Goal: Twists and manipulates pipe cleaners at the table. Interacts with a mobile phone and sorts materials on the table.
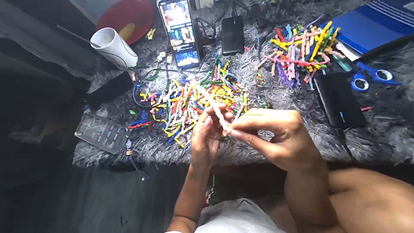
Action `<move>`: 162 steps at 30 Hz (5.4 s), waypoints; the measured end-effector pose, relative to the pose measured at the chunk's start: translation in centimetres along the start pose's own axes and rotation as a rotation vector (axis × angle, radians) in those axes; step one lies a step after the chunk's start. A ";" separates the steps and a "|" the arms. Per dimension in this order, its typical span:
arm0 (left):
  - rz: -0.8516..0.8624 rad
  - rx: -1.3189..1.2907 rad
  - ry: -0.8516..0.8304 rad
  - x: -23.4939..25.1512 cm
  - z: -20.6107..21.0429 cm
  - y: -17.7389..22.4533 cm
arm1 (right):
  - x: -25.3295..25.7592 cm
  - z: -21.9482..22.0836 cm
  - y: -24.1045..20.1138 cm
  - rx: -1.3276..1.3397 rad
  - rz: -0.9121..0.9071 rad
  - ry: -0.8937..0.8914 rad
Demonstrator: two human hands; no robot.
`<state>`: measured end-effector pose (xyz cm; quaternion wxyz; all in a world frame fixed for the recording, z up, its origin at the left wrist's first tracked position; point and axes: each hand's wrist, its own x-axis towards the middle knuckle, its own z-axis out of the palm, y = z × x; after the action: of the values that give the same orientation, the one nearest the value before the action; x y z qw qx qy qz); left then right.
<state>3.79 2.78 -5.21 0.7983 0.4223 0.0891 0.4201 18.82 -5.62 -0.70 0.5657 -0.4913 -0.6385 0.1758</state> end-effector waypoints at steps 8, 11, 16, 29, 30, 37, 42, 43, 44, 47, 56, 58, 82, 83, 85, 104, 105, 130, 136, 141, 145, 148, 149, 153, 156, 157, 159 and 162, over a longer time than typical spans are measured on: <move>0.261 -0.057 0.021 -0.8 0.5 1.2 | -0.2 1.5 0.2 -0.145 -0.161 -0.068; 0.317 0.008 0.117 -0.7 0.9 1.0 | -0.2 2.6 0.3 -0.409 -0.283 0.004; 0.351 -0.051 0.089 -0.9 1.4 0.8 | -0.2 3.8 0.5 -0.318 -0.314 0.138; 0.385 -0.046 0.058 0.0 -0.6 3.7 | -0.7 2.9 0.3 0.379 0.035 -0.107; 0.411 -0.055 0.013 0.1 -1.0 4.2 | -0.6 2.6 0.5 0.456 0.062 -0.133; 0.546 -0.424 -0.245 0.8 -2.8 5.4 | -0.3 2.9 1.6 0.867 0.179 -0.359; 0.541 -0.496 -0.297 1.0 -2.7 5.3 | -0.2 3.3 2.3 0.981 0.212 -0.439; 0.535 -0.454 -0.276 0.9 -2.5 5.4 | -0.2 3.3 2.4 0.978 0.208 -0.452; 0.538 -0.403 -0.256 0.8 -2.4 5.5 | -0.3 3.2 2.4 0.962 0.200 -0.464; 0.623 -0.249 -0.140 0.7 -2.3 5.5 | -0.3 3.5 2.0 0.874 0.144 -0.462; 0.717 -0.334 0.237 1.3 -1.2 6.5 | -2.2 10.0 -1.3 0.358 -0.203 -0.112; 0.685 -0.378 0.187 1.2 -1.8 6.3 | -2.5 10.4 -1.5 0.075 -0.346 -0.030; 0.695 0.059 0.357 1.8 -3.5 7.1 | -1.9 4.8 -3.6 -0.109 -0.167 0.003; 0.711 0.119 0.364 1.8 -3.6 6.8 | -1.7 4.7 -3.3 -0.092 -0.120 -0.027; 0.740 0.160 0.384 2.0 -3.1 6.1 | -1.5 5.2 -2.7 -0.081 -0.014 -0.128; 0.642 -0.082 0.305 2.5 0.3 5.4 | -1.7 8.6 0.0 -0.166 0.108 -0.139; 0.647 -0.066 0.305 2.4 0.2 5.5 | -1.8 8.7 0.1 -0.126 0.107 -0.134; 0.644 -0.035 0.395 2.1 -0.7 6.6 | -3.0 9.7 -3.9 -0.597 -0.363 -0.025; 0.762 0.323 0.641 2.4 -1.2 6.9 | -2.6 9.0 -3.7 -0.641 -0.283 -0.002; 0.790 0.358 0.677 3.1 -0.9 7.5 | -1.5 6.9 -2.1 -0.503 -0.183 -0.075; 0.772 0.268 0.599 3.3 -1.3 7.2 | -1.5 6.5 -1.3 -0.324 -0.173 -0.145; 0.743 0.167 0.536 3.4 -1.1 6.6 | -1.7 7.7 -1.2 -0.181 -0.214 -0.263; 0.744 0.149 0.529 3.6 -1.2 6.5 | -1.7 7.8 -1.2 -0.175 -0.213 -0.261; 0.622 0.171 0.565 4.3 -2.3 6.6 | -0.7 5.7 -0.5 -0.301 -0.150 -0.157; 0.538 0.184 0.588 4.6 -3.9 7.2 | 0.1 2.2 0.7 -0.443 -0.070 -0.152; 0.549 0.188 0.627 4.8 -4.3 7.5 | 0.4 0.9 1.0 -0.524 -0.019 -0.134; 0.582 0.186 0.682 5.0 -4.5 7.7 | 1.3 -1.9 1.3 -0.691 0.122 -0.088; 0.576 0.137 0.671 4.7 -4.5 7.4 | 3.6 -6.1 2.5 -0.903 0.362 0.007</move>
<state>0.08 11.16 -1.51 0.5459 0.3221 0.2494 0.7322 25.80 -3.53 1.21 0.2583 -0.7916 -0.5532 -0.0249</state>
